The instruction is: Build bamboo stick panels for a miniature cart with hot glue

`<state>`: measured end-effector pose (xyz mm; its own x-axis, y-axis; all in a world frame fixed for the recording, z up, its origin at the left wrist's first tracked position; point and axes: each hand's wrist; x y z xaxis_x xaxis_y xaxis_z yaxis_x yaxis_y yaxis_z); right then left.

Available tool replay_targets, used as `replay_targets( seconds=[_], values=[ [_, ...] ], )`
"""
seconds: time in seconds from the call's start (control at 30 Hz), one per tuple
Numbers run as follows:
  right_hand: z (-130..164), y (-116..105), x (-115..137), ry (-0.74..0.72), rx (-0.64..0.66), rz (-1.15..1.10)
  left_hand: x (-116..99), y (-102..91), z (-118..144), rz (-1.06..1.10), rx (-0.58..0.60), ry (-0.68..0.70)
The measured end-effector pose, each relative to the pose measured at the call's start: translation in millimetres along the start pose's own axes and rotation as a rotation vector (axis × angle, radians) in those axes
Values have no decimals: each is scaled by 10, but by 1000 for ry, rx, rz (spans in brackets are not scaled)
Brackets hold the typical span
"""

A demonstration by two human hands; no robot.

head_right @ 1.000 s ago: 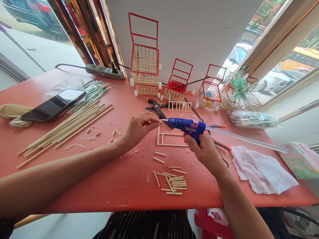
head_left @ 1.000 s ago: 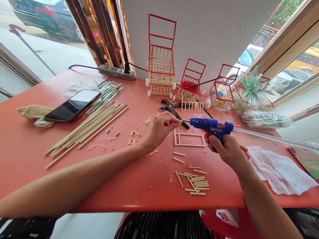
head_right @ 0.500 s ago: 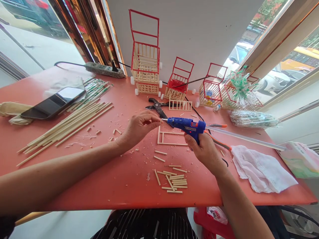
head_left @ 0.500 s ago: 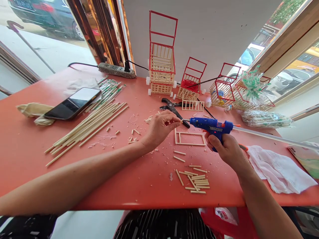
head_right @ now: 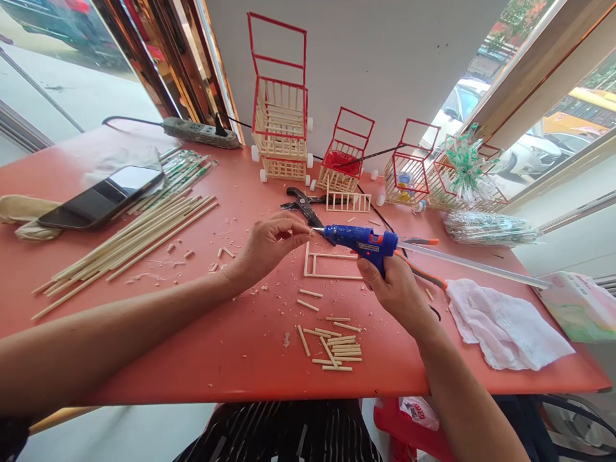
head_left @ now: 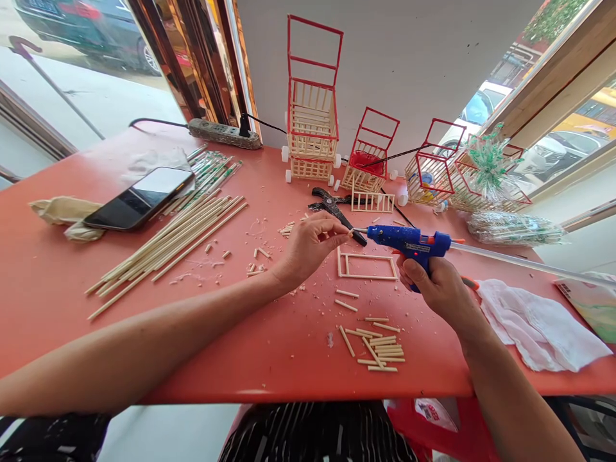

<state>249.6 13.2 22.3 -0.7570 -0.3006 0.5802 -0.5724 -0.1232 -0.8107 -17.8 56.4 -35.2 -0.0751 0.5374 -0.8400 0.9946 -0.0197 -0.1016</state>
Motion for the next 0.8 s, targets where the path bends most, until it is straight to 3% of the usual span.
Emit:
replay_targets(
  seconds=[0.8],
  values=[
    [-13, -13, 58, 21, -2, -15, -17, 10, 11, -13, -19, -2]
  ],
)
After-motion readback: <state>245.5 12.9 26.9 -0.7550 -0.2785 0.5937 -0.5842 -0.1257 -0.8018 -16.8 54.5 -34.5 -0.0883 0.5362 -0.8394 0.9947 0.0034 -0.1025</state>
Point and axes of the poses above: each hand's wrist, its own z-axis away from the middle knuckle, its own y-axis out of the palm, x = y × z, and after that the axes turned 9 degrees about z, right-handed
